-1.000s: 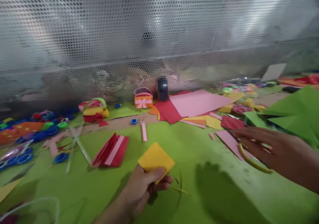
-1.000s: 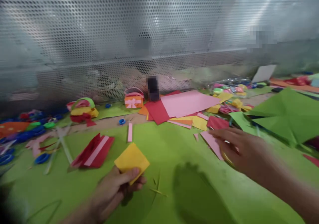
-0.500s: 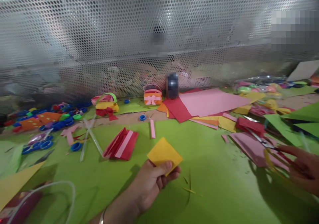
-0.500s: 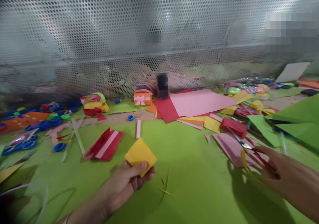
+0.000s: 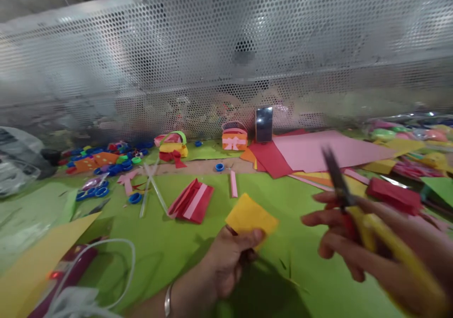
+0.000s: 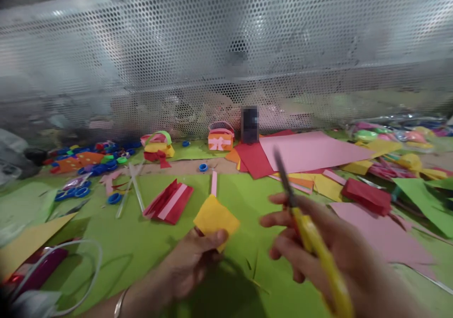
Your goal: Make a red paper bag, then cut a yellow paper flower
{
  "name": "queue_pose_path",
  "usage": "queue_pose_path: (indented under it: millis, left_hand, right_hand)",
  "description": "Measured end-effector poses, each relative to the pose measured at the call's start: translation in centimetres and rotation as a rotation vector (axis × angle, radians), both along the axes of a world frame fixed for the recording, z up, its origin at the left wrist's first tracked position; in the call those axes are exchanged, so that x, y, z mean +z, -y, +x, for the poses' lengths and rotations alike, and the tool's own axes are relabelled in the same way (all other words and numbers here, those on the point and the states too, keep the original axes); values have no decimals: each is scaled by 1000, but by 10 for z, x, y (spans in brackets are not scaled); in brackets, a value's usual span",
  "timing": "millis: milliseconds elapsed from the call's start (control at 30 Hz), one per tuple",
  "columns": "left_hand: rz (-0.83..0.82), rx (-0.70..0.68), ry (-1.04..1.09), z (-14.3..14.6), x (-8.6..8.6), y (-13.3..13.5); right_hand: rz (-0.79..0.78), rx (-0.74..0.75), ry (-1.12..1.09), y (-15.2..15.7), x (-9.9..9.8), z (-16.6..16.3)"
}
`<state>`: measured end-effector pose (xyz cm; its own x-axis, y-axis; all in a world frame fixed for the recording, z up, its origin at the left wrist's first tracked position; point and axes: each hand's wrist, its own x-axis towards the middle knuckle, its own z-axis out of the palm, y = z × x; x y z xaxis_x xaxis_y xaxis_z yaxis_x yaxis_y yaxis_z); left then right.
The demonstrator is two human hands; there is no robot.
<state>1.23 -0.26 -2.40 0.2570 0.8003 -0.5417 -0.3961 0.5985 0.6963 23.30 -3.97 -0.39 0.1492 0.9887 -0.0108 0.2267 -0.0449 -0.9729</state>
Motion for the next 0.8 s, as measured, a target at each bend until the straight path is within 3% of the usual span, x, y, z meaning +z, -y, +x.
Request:
queue_pose_path:
  millis: [133, 267, 333, 500, 800]
  left_hand:
    - [261, -131, -190, 4, 1, 4]
    - [447, -127, -523, 5, 2, 5]
    - [510, -168, -579, 4, 3, 6]
    - [506, -224, -593, 4, 1, 7]
    - [447, -246, -535, 5, 1, 7]
  right_hand:
    - [-138, 105, -150, -10, -5, -44]
    - [-125, 71, -144, -11, -13, -51]
    - [-132, 71, -155, -12, -12, -50]
    - [-162, 104, -189, -13, -6, -50]
    - [-171, 95, -164, -14, -13, -47]
